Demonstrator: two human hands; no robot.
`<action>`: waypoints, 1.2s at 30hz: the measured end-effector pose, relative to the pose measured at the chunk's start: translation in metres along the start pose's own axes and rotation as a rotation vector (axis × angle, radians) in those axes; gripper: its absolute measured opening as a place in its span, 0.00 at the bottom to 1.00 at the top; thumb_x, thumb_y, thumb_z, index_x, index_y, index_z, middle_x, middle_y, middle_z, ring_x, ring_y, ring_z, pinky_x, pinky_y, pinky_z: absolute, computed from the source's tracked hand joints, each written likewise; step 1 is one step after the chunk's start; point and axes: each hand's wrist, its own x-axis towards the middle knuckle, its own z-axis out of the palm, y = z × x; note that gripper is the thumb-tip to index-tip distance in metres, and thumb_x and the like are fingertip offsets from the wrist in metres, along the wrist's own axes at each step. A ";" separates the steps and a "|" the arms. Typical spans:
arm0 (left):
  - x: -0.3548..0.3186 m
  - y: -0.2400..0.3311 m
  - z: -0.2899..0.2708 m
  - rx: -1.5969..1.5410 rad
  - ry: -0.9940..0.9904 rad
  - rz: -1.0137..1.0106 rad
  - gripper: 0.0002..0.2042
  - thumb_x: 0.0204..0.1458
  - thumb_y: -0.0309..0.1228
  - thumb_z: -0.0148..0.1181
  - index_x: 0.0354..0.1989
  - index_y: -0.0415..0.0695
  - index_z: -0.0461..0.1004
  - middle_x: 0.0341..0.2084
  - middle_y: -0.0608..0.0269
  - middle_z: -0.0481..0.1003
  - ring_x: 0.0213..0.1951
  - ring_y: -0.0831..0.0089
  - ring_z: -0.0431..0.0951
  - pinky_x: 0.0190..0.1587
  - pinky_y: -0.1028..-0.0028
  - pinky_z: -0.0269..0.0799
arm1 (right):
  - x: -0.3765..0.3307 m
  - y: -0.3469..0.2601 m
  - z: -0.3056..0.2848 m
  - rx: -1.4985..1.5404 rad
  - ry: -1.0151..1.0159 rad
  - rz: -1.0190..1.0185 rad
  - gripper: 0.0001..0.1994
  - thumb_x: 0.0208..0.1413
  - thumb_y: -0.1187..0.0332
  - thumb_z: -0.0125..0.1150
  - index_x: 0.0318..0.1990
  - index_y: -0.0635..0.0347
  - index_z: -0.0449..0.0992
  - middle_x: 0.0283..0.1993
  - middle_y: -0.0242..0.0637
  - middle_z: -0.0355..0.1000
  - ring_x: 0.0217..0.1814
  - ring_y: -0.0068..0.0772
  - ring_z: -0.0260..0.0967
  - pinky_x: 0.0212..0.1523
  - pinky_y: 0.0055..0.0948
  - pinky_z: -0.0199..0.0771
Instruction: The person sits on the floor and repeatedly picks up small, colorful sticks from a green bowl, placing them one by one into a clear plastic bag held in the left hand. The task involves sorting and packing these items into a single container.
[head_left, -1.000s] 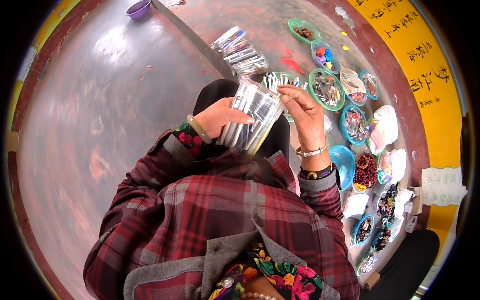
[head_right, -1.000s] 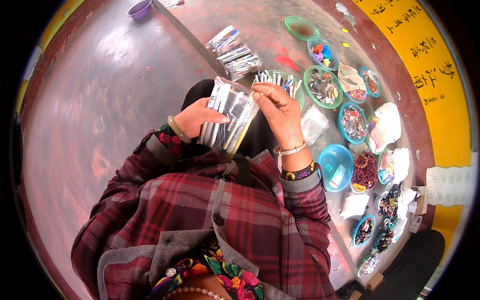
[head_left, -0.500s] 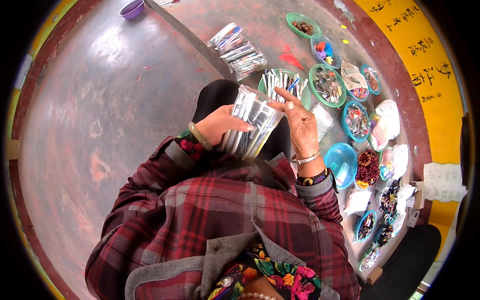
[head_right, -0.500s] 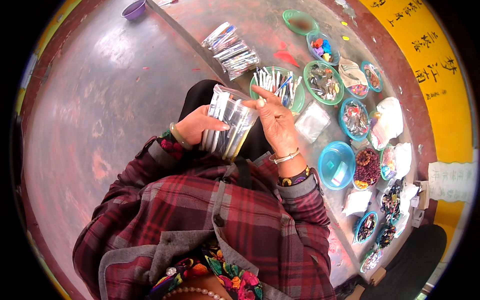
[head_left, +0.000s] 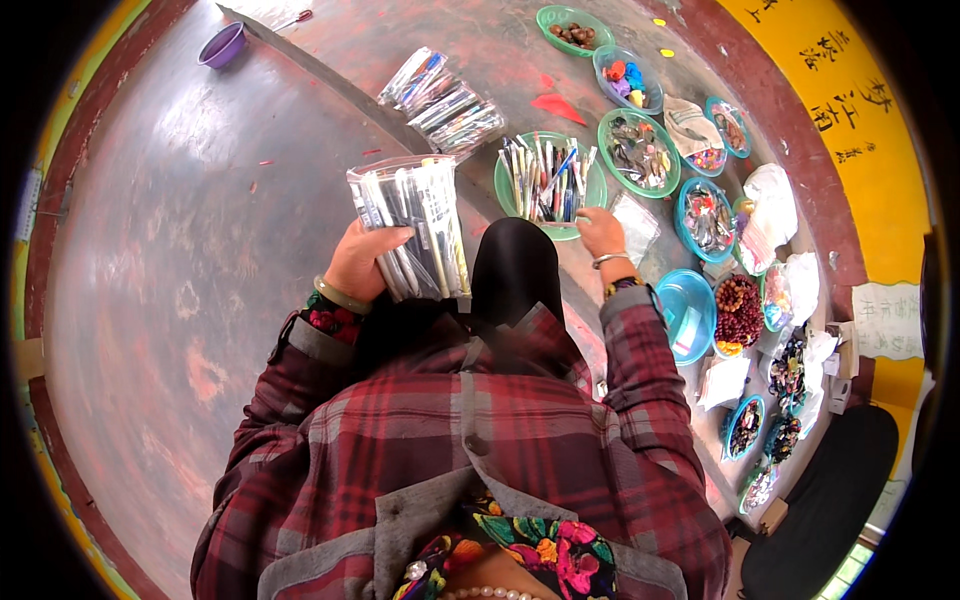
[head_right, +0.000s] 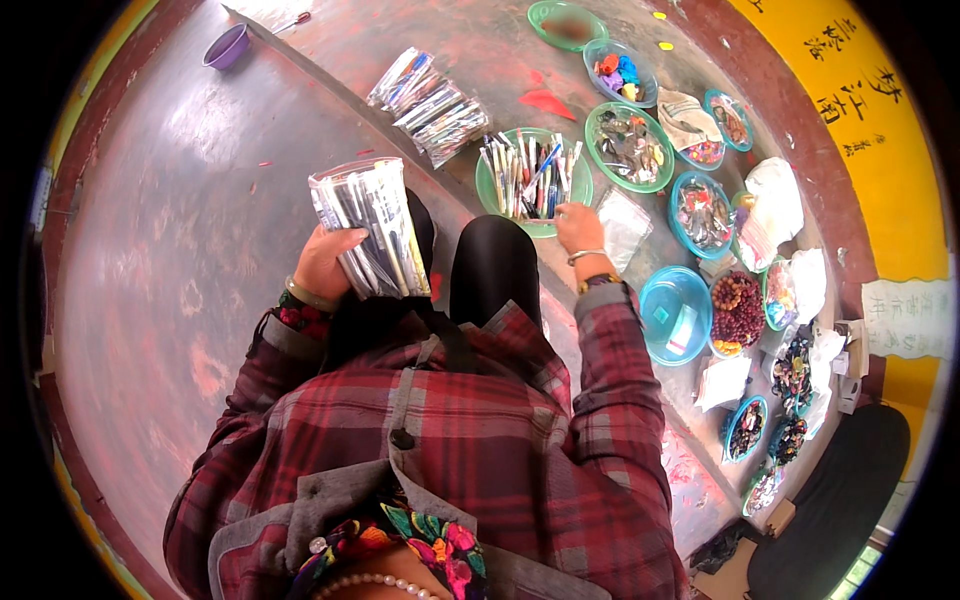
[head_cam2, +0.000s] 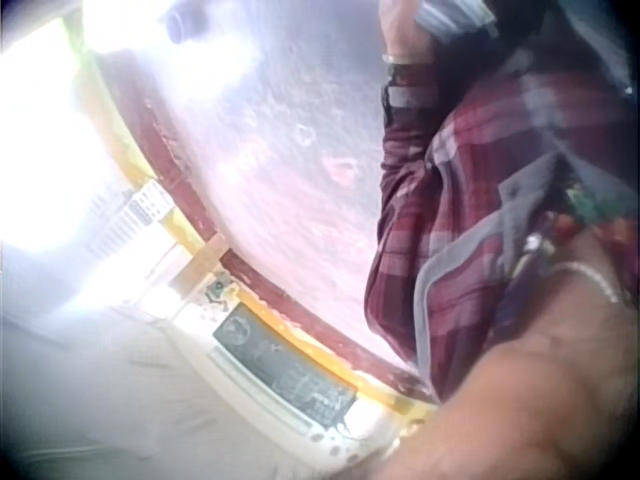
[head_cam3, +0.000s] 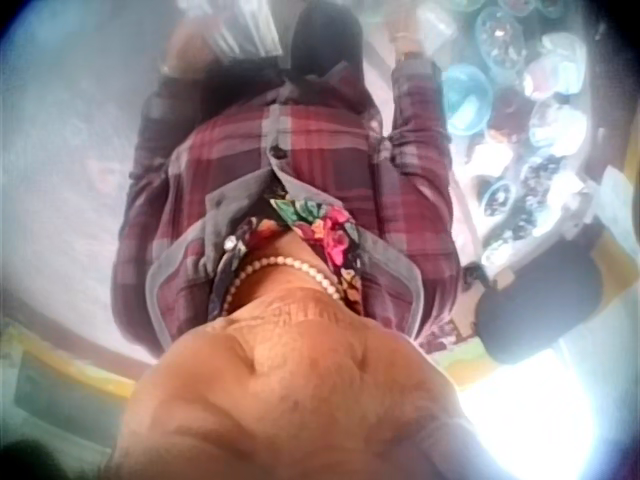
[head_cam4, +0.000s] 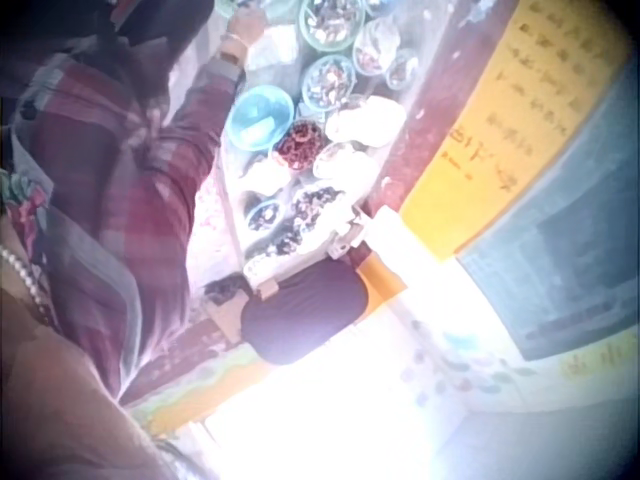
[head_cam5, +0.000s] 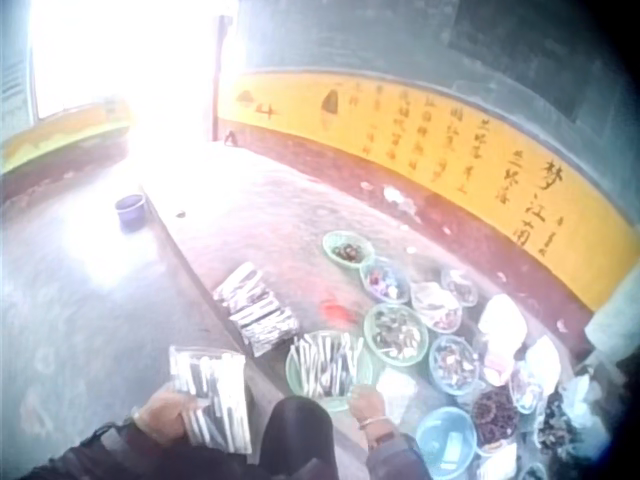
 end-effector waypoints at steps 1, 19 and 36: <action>-0.001 0.000 -0.001 0.004 -0.001 -0.003 0.18 0.45 0.20 0.53 0.47 0.34 0.68 0.41 0.55 0.74 0.41 0.66 0.75 0.46 0.69 0.69 | 0.006 -0.006 0.010 -0.063 -0.049 -0.019 0.11 0.46 0.67 0.50 0.35 0.54 0.78 0.39 0.43 0.73 0.43 0.47 0.70 0.45 0.40 0.69; 0.002 -0.003 -0.003 -0.001 -0.118 -0.005 0.19 0.45 0.20 0.55 0.49 0.37 0.67 0.41 0.58 0.74 0.42 0.68 0.75 0.47 0.68 0.69 | 0.047 -0.037 0.012 -0.430 -0.463 0.060 0.11 0.51 0.70 0.50 0.38 0.58 0.77 0.39 0.47 0.74 0.42 0.48 0.73 0.41 0.42 0.72; 0.009 -0.014 -0.003 0.006 -0.150 0.004 0.21 0.45 0.22 0.53 0.51 0.33 0.65 0.43 0.52 0.73 0.45 0.62 0.74 0.50 0.64 0.69 | -0.037 -0.115 -0.131 1.928 0.140 0.003 0.32 0.49 0.83 0.55 0.61 0.53 0.53 0.37 0.43 0.70 0.38 0.41 0.74 0.28 0.19 0.78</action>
